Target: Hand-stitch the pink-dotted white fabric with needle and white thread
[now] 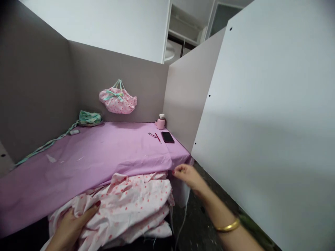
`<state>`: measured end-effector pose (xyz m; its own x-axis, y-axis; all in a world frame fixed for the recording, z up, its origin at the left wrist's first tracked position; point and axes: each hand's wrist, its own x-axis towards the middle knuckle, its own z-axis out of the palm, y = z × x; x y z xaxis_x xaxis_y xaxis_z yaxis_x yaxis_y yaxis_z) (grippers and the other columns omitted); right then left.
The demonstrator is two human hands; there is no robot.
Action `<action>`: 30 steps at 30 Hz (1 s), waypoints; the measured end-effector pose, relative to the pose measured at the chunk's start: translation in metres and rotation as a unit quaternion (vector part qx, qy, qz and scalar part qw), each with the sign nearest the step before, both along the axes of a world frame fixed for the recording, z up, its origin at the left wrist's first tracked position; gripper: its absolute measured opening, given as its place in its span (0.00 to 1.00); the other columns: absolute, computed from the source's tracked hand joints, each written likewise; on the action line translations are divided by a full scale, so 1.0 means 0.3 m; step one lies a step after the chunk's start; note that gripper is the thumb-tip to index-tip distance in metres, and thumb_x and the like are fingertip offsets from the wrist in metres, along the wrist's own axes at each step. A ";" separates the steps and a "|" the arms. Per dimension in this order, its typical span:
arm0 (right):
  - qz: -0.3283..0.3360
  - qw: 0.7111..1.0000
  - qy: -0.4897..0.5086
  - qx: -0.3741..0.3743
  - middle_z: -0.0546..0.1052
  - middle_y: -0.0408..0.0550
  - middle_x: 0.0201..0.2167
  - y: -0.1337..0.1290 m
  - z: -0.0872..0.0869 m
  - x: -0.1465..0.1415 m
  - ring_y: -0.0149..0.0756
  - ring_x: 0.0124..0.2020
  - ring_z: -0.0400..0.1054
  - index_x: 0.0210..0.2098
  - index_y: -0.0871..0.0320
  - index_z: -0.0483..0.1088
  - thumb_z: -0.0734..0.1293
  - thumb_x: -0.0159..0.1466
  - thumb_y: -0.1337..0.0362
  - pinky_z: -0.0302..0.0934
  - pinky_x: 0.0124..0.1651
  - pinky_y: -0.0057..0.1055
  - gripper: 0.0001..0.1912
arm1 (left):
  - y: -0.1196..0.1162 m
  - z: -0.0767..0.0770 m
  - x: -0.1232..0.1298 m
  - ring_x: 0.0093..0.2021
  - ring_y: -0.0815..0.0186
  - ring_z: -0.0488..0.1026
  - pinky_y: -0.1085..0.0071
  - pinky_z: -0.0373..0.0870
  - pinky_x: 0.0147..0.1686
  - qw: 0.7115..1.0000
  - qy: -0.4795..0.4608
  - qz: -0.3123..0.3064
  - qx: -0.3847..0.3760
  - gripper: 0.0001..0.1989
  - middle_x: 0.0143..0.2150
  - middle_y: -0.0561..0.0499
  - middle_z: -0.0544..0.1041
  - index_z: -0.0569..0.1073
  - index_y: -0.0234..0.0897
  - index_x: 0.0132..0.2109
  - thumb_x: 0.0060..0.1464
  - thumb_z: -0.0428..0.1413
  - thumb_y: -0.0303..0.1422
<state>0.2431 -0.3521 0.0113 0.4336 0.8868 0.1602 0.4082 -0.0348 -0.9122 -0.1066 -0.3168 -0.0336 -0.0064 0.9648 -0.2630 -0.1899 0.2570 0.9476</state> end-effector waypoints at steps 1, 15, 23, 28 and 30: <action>0.009 1.000 0.011 -0.025 0.69 0.39 0.18 0.007 -0.063 -0.021 0.26 0.18 0.61 0.28 0.64 0.71 0.72 0.52 0.61 0.56 0.21 0.23 0.12 | -0.003 0.008 0.005 0.35 0.60 0.76 0.73 0.73 0.30 1.000 -0.004 0.000 -0.001 0.12 0.31 0.52 0.80 0.73 0.37 0.37 0.41 0.62 0.31; -0.057 0.997 0.054 0.023 0.72 0.46 0.22 -0.036 -0.204 0.024 0.35 0.25 0.64 0.23 0.60 0.68 0.66 0.48 0.51 0.56 0.28 0.27 0.16 | -0.046 0.032 0.075 0.29 0.59 0.74 0.69 0.71 0.28 0.997 -0.025 -0.069 0.023 0.14 0.27 0.50 0.77 0.72 0.34 0.36 0.39 0.62 0.31; -0.058 0.997 -0.038 -0.029 0.66 0.41 0.12 -0.044 -0.250 0.034 0.31 0.17 0.56 0.16 0.59 0.68 0.67 0.44 0.55 0.49 0.22 0.26 0.12 | -0.063 0.035 0.077 0.27 0.60 0.74 0.67 0.71 0.30 0.993 -0.062 -0.098 0.011 0.13 0.27 0.49 0.78 0.73 0.35 0.38 0.42 0.60 0.33; 0.006 0.999 -0.041 -0.015 0.71 0.44 0.23 -0.006 -0.117 -0.152 0.31 0.22 0.59 0.36 0.60 0.73 0.66 0.50 0.58 0.52 0.25 0.25 0.16 | -0.061 0.015 0.075 0.34 0.57 0.75 0.65 0.71 0.37 0.992 -0.053 -0.109 0.034 0.13 0.32 0.48 0.79 0.74 0.37 0.38 0.42 0.60 0.33; 0.189 0.981 0.004 -0.047 0.70 0.43 0.24 0.016 -0.051 -0.273 0.28 0.22 0.58 0.42 0.60 0.71 0.66 0.52 0.60 0.51 0.24 0.24 0.19 | -0.060 0.013 0.076 0.39 0.55 0.74 0.64 0.69 0.40 0.990 -0.040 -0.129 0.050 0.13 0.36 0.46 0.79 0.75 0.36 0.39 0.43 0.60 0.33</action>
